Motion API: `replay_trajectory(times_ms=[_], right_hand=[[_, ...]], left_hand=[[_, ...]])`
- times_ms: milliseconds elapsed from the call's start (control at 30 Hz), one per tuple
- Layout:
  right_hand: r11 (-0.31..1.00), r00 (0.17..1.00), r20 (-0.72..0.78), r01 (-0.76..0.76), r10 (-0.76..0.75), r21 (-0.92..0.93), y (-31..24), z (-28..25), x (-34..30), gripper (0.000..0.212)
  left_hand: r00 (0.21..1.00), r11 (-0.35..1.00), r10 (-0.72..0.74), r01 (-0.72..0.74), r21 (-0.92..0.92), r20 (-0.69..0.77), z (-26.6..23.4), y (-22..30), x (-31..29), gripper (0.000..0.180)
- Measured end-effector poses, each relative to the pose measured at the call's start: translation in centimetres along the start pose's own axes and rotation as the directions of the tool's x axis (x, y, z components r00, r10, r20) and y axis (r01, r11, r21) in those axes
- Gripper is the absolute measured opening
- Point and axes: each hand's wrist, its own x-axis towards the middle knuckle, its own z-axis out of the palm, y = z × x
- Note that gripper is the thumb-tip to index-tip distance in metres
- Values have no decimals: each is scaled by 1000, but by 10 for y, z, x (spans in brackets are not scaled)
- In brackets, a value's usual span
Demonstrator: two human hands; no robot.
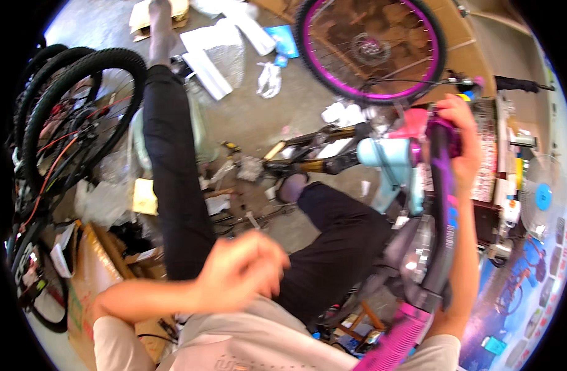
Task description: The person sits on the floor and assembles a bicycle handlebar. They attach a pink stem clamp to the handlebar, route the brake cables, and secure the clamp using a screwdriver. The person then measures the handlebar with a white strip.
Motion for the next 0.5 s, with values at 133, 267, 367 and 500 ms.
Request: replay_trajectory(times_ms=[133, 267, 367, 500], right_hand=[[999, 999, 11, -36, 37, -5, 2, -7, 2, 43], [999, 999, 26, -49, 48, 24, 12, -1, 1, 45], [996, 996, 16, -93, 93, -9, 2, -6, 1, 44], [997, 999, -5, 35, -36, -64, 3, -12, 4, 42]], left_hand=[[888, 933, -201, 302, 196, -414, -118, -100, 98, 21], [769, 362, 39, 585, 726, -639, -220, -180, 193, 24], [702, 211, -188, 712, 670, -687, -212, -224, 220, 22], [748, 165, -78, 662, 731, -660, -200, -342, 204, 28]])
